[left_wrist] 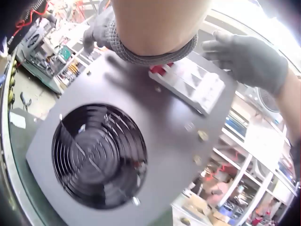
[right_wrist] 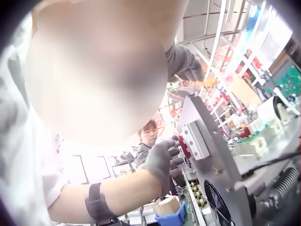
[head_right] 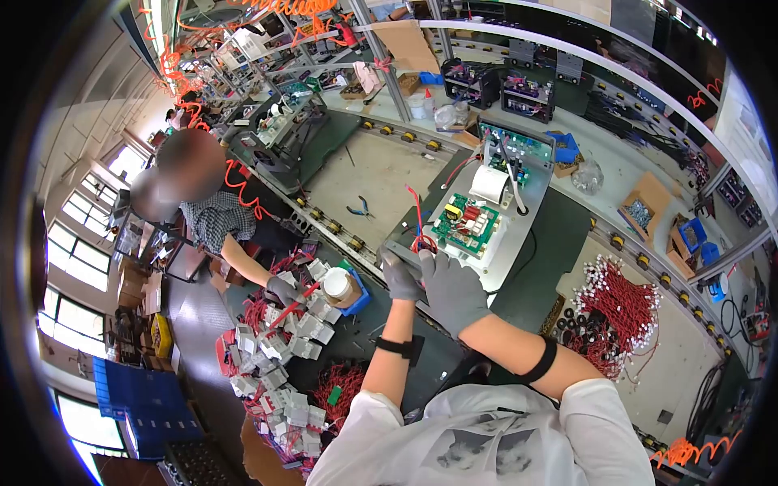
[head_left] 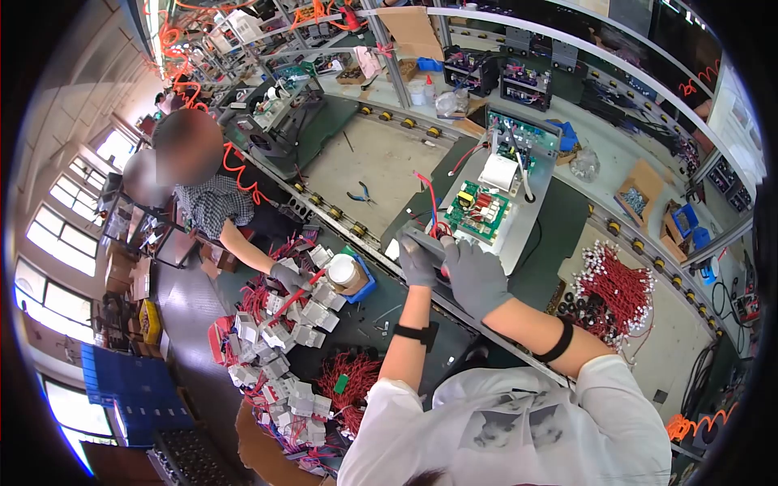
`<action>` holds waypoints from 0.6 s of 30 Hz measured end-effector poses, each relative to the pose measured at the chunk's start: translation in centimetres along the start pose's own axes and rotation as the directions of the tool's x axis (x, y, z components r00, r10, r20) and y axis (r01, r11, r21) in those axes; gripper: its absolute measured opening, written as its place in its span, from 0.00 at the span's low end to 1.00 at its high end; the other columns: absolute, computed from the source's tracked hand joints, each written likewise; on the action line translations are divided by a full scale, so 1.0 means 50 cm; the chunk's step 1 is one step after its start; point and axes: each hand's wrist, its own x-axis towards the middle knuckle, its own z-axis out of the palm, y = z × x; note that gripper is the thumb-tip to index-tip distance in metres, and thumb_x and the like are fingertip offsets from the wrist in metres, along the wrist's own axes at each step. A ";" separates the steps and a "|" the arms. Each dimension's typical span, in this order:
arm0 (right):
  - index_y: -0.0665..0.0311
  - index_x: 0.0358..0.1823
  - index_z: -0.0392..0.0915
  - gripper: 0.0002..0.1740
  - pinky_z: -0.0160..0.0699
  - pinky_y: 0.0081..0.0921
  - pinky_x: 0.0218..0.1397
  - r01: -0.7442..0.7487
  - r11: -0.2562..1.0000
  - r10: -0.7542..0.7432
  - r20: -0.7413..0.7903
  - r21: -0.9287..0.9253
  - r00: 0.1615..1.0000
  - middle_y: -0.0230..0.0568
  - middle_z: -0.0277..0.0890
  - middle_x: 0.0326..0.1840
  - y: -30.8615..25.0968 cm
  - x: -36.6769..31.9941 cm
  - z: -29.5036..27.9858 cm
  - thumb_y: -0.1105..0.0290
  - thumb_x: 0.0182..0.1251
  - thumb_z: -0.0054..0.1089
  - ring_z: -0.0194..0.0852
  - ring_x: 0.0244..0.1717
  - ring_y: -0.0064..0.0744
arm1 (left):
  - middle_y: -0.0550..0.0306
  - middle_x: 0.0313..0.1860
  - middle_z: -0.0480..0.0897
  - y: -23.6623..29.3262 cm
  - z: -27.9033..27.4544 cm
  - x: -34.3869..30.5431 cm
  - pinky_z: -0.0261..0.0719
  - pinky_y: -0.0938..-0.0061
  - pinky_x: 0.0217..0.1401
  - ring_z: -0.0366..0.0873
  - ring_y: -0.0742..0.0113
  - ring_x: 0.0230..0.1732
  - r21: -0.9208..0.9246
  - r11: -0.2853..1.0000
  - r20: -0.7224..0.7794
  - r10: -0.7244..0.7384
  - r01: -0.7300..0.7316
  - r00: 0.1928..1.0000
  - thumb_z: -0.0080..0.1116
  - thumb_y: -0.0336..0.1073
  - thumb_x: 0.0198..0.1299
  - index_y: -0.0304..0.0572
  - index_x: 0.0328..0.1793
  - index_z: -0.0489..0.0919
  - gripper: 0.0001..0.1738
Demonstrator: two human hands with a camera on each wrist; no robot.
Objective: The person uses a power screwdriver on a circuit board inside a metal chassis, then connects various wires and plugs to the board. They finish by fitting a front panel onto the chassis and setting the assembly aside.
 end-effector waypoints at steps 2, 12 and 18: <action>0.65 0.61 0.63 0.28 0.74 0.30 0.31 -0.019 0.992 0.026 0.056 -0.122 0.998 0.38 0.70 0.36 0.003 0.005 0.006 0.62 0.61 0.52 0.74 0.36 0.33 | 0.50 0.43 0.77 -0.008 -0.005 -0.006 0.75 0.71 0.44 0.76 0.63 0.41 0.074 0.996 -0.012 -0.050 0.051 0.999 0.28 0.59 0.69 0.36 0.57 0.68 0.33; 0.60 0.45 0.73 0.20 0.72 0.38 0.25 -0.058 0.977 0.073 -0.064 0.206 0.995 0.39 0.74 0.26 0.140 -0.197 -0.076 0.52 0.61 0.54 0.76 0.24 0.40 | 0.44 0.25 0.75 0.044 0.063 -0.272 0.73 0.64 0.33 0.75 0.48 0.29 0.511 0.855 0.081 0.059 -0.092 0.995 0.39 0.54 0.64 0.36 0.42 0.72 0.25; 0.55 0.20 0.72 0.19 0.60 0.37 0.19 -0.213 0.974 0.217 -0.061 0.072 0.974 0.35 0.68 0.14 0.288 -0.410 -0.136 0.48 0.54 0.56 0.70 0.16 0.41 | 0.48 0.33 0.79 0.116 0.130 -0.409 0.76 0.62 0.39 0.79 0.46 0.38 0.480 0.848 0.762 -0.276 -0.224 0.586 0.48 0.50 0.63 0.40 0.48 0.73 0.20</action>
